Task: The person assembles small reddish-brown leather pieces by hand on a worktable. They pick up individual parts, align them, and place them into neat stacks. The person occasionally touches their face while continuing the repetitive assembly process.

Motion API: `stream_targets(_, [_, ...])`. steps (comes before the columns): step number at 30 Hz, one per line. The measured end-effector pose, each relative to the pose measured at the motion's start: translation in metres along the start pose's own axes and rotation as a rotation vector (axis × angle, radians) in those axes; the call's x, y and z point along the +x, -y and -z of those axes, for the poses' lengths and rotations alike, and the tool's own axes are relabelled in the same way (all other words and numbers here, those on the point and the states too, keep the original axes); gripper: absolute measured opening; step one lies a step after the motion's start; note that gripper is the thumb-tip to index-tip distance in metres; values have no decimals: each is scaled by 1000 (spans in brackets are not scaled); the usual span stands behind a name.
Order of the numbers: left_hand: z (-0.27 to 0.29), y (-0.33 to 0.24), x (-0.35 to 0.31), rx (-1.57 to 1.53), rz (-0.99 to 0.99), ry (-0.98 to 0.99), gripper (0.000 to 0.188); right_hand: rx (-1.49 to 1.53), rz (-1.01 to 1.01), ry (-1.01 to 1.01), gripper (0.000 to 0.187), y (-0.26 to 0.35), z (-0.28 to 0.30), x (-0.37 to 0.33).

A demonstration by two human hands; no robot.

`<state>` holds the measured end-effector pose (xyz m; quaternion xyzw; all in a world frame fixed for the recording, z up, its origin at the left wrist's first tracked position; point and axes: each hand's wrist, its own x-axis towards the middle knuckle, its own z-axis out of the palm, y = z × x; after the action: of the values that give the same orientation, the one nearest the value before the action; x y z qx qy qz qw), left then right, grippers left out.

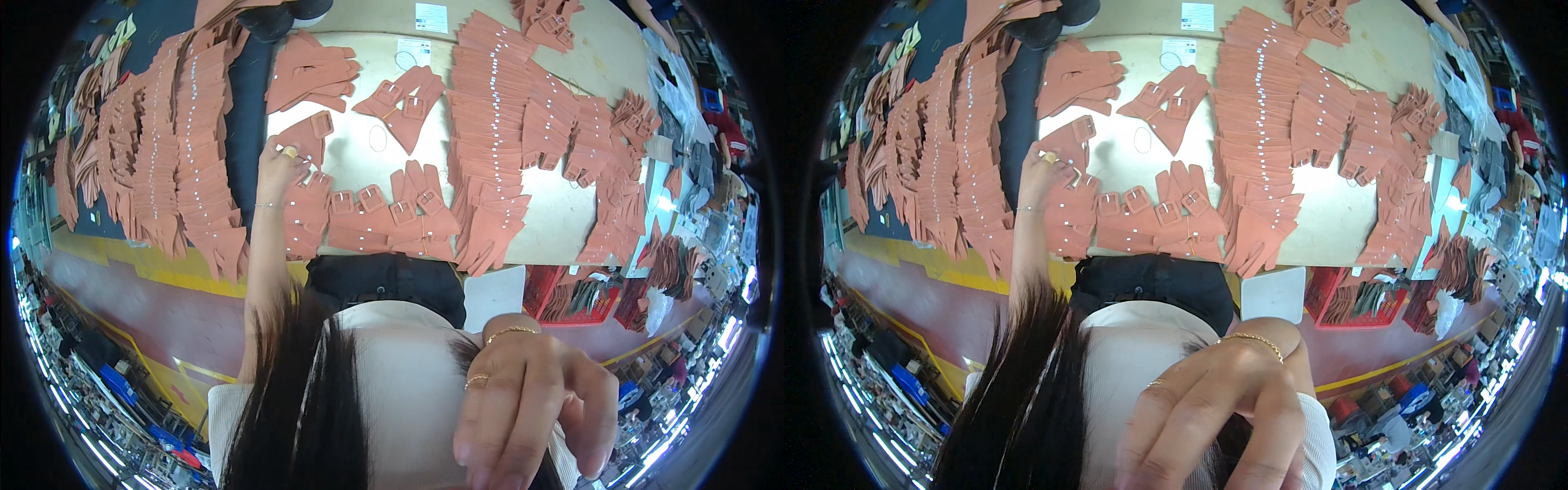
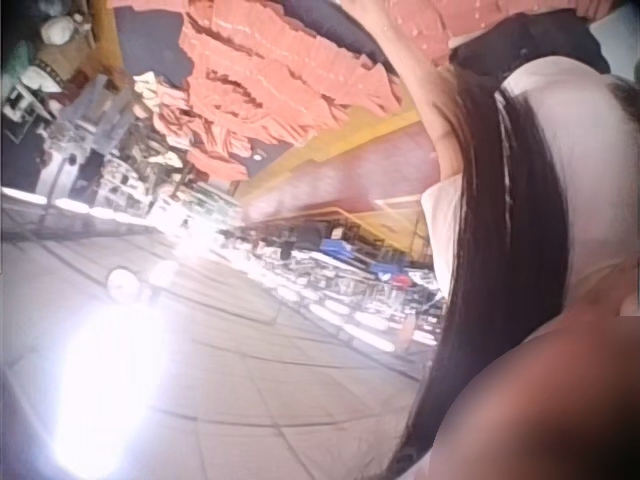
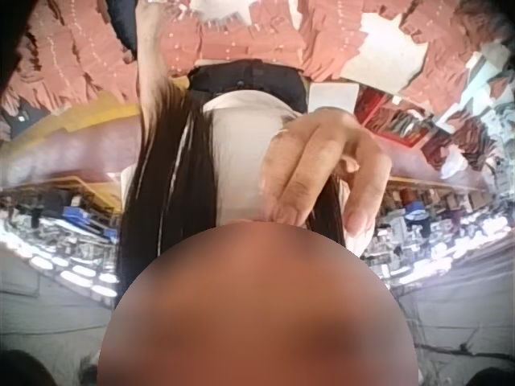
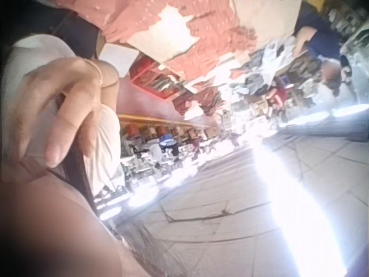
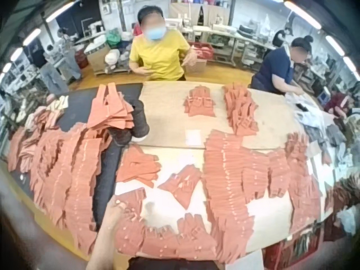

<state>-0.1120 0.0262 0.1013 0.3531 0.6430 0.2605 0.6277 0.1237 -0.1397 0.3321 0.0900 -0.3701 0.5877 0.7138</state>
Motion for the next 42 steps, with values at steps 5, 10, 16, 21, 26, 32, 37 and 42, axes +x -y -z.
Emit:
stream_targets(5, [-28,-27,10,-250,-20,127,43,50,13,1,28,11,21,12])
stream_targets(10, [-76,-8,47,-517,56,306,48,80,-160,25,29,33,54,26])
stream_targets(16, [-119,64,86,-342,259,173,28,-304,-266,-401,29,23,89,4])
stream_targets(21, [-131,93,72,-311,339,173,23,-1352,-826,-478,26,-25,220,-28])
stream_targets(26, [-162,83,63,-206,315,116,27,-1974,-833,-14,36,-83,328,-58])
stream_targets(32, [-180,78,65,-207,84,47,40,-1966,-1023,166,32,-78,349,-52])
stream_targets(37, [-195,78,65,-252,11,-67,39,-1796,-1019,136,28,-62,339,-54])
stream_targets(42, [-179,85,65,-204,-87,18,38,-1569,-1127,-55,22,-57,355,-59])
